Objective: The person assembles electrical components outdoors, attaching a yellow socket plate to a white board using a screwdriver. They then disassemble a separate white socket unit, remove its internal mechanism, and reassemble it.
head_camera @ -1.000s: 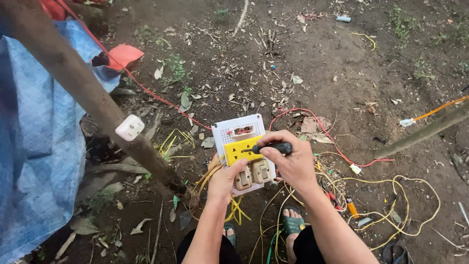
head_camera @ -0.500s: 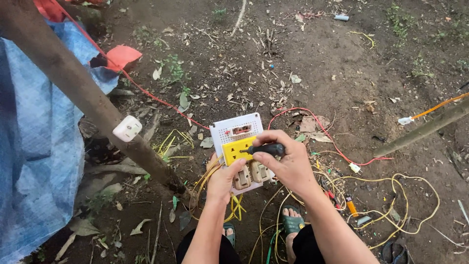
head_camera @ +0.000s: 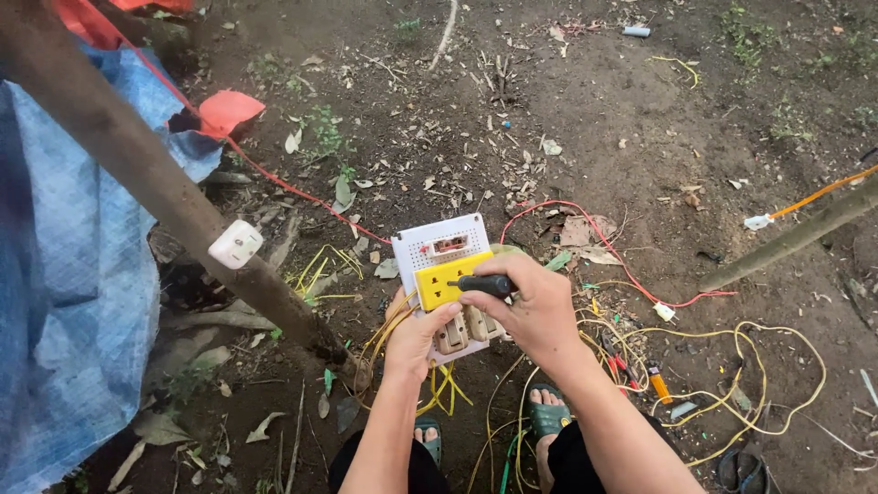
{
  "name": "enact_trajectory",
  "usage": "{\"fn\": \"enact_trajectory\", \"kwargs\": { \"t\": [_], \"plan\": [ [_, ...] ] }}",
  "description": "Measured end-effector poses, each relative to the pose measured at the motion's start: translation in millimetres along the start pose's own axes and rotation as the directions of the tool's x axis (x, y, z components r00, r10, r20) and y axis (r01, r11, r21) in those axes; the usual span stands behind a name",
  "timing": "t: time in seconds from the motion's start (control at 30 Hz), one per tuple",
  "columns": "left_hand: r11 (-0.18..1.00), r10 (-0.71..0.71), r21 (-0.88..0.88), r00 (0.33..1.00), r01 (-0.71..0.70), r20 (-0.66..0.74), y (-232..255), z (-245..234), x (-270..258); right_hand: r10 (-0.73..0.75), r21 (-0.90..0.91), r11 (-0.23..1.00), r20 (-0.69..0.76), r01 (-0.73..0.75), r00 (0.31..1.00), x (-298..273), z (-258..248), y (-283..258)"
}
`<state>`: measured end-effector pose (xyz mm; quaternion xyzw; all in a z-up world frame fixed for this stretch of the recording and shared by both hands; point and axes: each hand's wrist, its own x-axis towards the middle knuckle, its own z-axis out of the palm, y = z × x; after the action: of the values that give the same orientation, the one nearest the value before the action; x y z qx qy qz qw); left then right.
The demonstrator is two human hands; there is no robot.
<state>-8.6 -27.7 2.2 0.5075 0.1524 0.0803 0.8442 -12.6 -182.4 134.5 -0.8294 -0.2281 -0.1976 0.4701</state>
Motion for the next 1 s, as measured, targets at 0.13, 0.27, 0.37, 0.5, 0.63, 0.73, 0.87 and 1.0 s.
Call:
{"fn": "enact_trajectory", "kwargs": {
  "t": [0.13,0.27,0.37,0.5,0.63,0.73,0.87,1.0],
  "plan": [
    [1.0,0.007,0.024,1.0,-0.007,0.007,2.6,1.6,-1.2,-0.002,-0.01,1.0,0.03,0.002,1.0,-0.1,-12.4,-1.5],
    [0.996,0.049,0.075,0.998,-0.047,-0.029,13.6,5.2,-6.7,-0.079,0.006,0.997,0.111,0.079,0.991,1.8,-23.9,-10.7],
    [0.991,0.078,0.117,0.995,-0.071,-0.057,24.2,7.8,-8.7,-0.1,-0.111,0.987,0.113,0.112,0.989,-3.7,-22.8,-1.0],
    [0.982,0.111,0.161,0.99,-0.096,-0.091,37.8,6.9,-8.1,-0.133,-0.415,0.891,0.146,0.183,0.98,-8.3,-20.9,10.7],
    [0.955,0.237,0.21,0.966,-0.211,-0.105,34.8,-4.2,-1.6,-0.145,-0.532,0.806,0.25,0.261,0.957,-12.9,-11.0,21.9],
    [0.937,0.263,0.26,0.961,-0.233,-0.086,35.6,-11.5,2.1,-0.175,-0.606,0.721,0.308,0.335,0.935,-19.3,-3.1,32.2],
    [0.913,0.287,0.328,0.954,-0.244,-0.089,34.6,-13.2,2.7,-0.115,-0.579,0.758,0.333,0.299,0.936,-23.0,-1.9,37.5],
    [0.897,0.25,0.394,0.965,-0.2,-0.078,33.8,-22.2,5.1,0.196,-0.444,0.896,0.405,0.005,0.893,-17.5,-4.2,33.8]
  ]
}}
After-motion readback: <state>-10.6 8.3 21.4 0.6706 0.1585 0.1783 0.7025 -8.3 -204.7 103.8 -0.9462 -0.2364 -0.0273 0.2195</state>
